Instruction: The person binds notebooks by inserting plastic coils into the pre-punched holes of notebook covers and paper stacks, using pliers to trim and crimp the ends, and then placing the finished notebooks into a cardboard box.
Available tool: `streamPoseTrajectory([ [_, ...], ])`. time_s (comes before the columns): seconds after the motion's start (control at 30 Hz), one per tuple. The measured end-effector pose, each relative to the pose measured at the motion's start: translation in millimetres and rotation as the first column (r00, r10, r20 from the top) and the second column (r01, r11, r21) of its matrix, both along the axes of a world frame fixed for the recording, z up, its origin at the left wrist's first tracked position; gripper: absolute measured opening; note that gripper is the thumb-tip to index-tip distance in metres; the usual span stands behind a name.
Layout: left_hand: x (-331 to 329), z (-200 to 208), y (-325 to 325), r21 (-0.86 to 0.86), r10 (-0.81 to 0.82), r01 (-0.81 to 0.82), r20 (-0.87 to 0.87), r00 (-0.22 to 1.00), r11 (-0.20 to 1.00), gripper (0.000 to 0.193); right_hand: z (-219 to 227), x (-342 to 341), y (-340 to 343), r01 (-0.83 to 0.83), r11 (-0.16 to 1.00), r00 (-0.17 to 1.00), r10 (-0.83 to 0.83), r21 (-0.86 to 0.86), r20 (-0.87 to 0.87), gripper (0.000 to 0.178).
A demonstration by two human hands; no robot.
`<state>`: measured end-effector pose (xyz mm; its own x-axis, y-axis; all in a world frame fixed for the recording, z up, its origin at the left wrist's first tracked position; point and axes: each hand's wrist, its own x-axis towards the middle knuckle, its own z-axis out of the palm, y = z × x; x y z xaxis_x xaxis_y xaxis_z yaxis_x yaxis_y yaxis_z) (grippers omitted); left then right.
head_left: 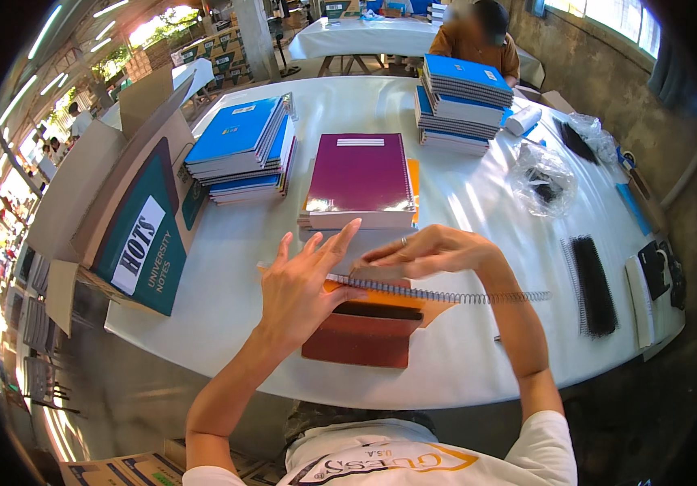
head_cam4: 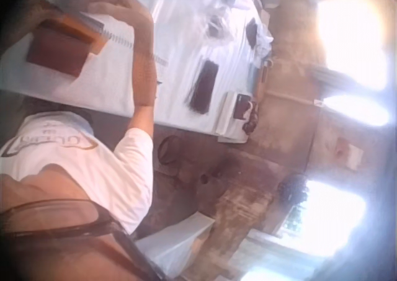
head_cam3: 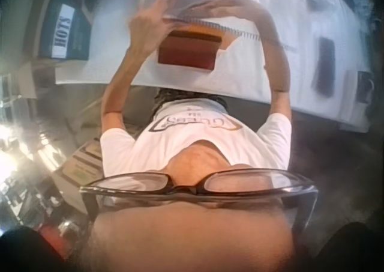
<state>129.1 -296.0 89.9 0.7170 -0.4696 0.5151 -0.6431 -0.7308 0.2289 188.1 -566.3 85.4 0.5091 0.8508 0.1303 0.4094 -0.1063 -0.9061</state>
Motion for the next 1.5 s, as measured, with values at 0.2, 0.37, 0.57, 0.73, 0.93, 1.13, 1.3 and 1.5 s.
streamPoseTrajectory([
  [0.2, -1, 2, 14, 0.015, 0.037, -0.037, 0.026, 0.999, 0.999, 0.098, 4, -2, 23, -0.114, 0.932, 0.97, 0.179, 0.344, -0.163, 0.046],
  [0.37, -1, 1, 25, 0.021, 0.076, -0.076, 0.022, 0.997, 0.997, 0.099, 5, 4, 29, -0.029, 0.965, 0.993, 0.059, 0.26, -0.106, 0.048],
  [0.57, 2, 0, 38, -0.206, 0.121, -0.131, -0.061, 0.991, 0.97, 0.106, 14, 11, 47, 0.026, 0.996, 0.999, -0.023, 0.087, -0.035, 0.052],
  [0.73, 15, -40, 58, -0.767, -0.17, -0.111, -0.277, 0.946, 0.632, 0.113, 13, 19, 61, -0.013, 0.999, 1.0, 0.014, -0.036, 0.02, 0.053],
  [0.93, 18, -71, 52, -0.931, -0.483, -0.223, -0.343, 0.806, 0.29, 0.098, 21, 20, 71, 0.049, 0.996, 0.994, -0.041, -0.074, 0.104, 0.053],
  [1.13, 16, -72, 43, -0.957, -0.466, -0.14, -0.248, 0.849, 0.253, 0.092, 15, 28, 74, -0.077, 0.98, 0.997, 0.079, 0.183, -0.001, 0.056],
  [1.3, 16, -71, 46, -0.954, -0.491, -0.164, -0.271, 0.828, 0.251, 0.094, 17, 27, 76, -0.012, 0.996, 1.0, 0.01, 0.083, 0.03, 0.053],
  [1.5, 18, -64, 52, -0.947, -0.565, -0.077, -0.251, 0.786, 0.312, 0.092, 16, 20, 68, 0.149, 0.983, 0.988, -0.144, -0.102, 0.061, 0.052],
])
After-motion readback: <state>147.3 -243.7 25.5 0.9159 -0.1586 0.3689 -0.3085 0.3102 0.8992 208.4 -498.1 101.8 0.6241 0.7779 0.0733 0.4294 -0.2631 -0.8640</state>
